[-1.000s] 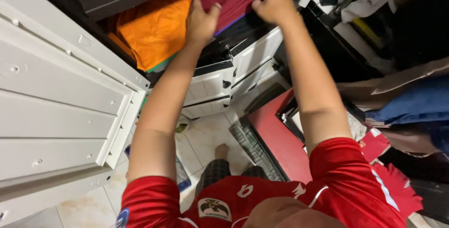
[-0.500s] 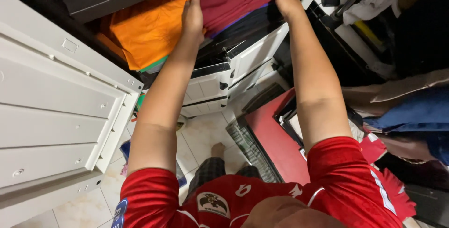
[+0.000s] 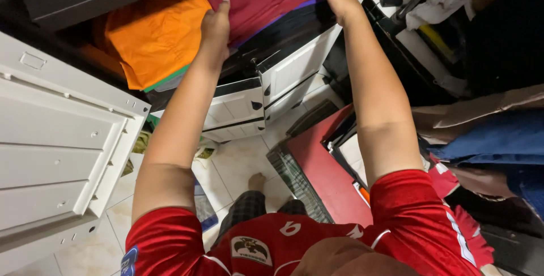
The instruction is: The person folds and places several pairs of shorts into a drawer. They handle maroon, green, orange, white, and dark gray shorts one at a time, folding each and stacking them inside the drawer.
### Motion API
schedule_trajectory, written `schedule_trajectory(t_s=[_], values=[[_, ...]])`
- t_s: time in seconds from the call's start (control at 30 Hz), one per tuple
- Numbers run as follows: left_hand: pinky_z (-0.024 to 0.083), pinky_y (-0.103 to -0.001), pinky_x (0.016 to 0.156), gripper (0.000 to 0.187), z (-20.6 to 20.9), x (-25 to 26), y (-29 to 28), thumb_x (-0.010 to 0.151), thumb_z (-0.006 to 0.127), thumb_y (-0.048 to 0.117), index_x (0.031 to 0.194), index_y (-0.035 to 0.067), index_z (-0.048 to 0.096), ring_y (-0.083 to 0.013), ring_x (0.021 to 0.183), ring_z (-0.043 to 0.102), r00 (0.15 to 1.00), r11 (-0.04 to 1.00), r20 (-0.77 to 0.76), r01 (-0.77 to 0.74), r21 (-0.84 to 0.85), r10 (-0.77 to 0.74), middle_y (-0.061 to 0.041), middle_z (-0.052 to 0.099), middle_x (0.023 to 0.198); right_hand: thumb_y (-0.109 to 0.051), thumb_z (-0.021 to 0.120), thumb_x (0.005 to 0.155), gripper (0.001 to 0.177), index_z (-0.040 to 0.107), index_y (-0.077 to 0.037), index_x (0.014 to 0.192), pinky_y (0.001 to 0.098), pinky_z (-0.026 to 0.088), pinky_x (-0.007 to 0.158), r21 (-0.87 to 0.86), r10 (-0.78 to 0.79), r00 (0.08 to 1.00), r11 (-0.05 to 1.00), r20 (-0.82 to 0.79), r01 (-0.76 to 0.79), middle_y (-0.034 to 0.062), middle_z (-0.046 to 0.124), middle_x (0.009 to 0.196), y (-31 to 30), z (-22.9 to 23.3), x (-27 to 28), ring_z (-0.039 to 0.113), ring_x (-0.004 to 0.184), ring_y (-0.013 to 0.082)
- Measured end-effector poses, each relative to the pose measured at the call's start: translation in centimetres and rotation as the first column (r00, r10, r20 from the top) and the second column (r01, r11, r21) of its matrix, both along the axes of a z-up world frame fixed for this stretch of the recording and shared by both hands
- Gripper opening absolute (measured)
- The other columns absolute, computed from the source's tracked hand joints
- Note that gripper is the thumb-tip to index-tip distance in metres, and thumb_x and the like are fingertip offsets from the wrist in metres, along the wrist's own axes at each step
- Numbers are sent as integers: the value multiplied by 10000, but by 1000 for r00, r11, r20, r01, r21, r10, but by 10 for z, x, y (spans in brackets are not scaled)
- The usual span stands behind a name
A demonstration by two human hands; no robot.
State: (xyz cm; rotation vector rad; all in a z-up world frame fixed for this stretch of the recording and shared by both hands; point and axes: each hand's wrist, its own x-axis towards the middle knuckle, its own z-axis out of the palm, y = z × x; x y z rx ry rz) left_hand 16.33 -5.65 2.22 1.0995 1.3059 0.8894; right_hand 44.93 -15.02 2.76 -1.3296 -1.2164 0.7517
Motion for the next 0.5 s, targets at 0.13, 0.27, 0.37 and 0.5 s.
schedule_trajectory(t_s=[0.13, 0.27, 0.37, 0.5], values=[[527, -355, 1009, 738, -9, 17, 10, 757, 633, 549, 1229, -19, 624, -260, 1195, 679, 996, 995, 82, 14, 95, -22, -157, 703, 1272, -464, 490, 930, 442, 699, -206, 1222, 298, 405, 1104, -151, -94, 992, 985, -85, 80, -31, 698, 1308, 2, 1, -2, 621, 1261, 135], [405, -348, 1119, 805, -12, 31, 5, 850, 572, 571, 1361, -50, 528, -300, 1351, 559, 998, 961, -18, 64, 268, -61, -220, 589, 1433, -461, 514, 971, 484, 637, -144, 1315, 292, 356, 1137, -60, -80, 992, 995, -97, 74, 21, 642, 1389, 18, -24, 16, 570, 1311, 151], [300, -392, 1187, 948, -13, 42, 12, 880, 475, 670, 1483, -57, 395, -389, 1453, 388, 956, 958, -283, 150, 243, -78, -288, 430, 1531, -425, 553, 903, 405, 692, -187, 1200, 281, 482, 1060, -125, -139, 959, 986, -246, 111, 1, 730, 1262, 14, -20, 18, 689, 1169, 144], [307, -370, 1197, 949, -13, 59, 16, 865, 532, 637, 1519, -25, 348, -338, 1474, 390, 982, 976, -168, 116, 184, -85, -235, 410, 1573, -657, 552, 678, 628, 708, -297, 1169, 458, 390, 1020, -378, -315, 932, 897, -181, 230, -81, 729, 1276, 5, -2, 14, 642, 1197, 160]])
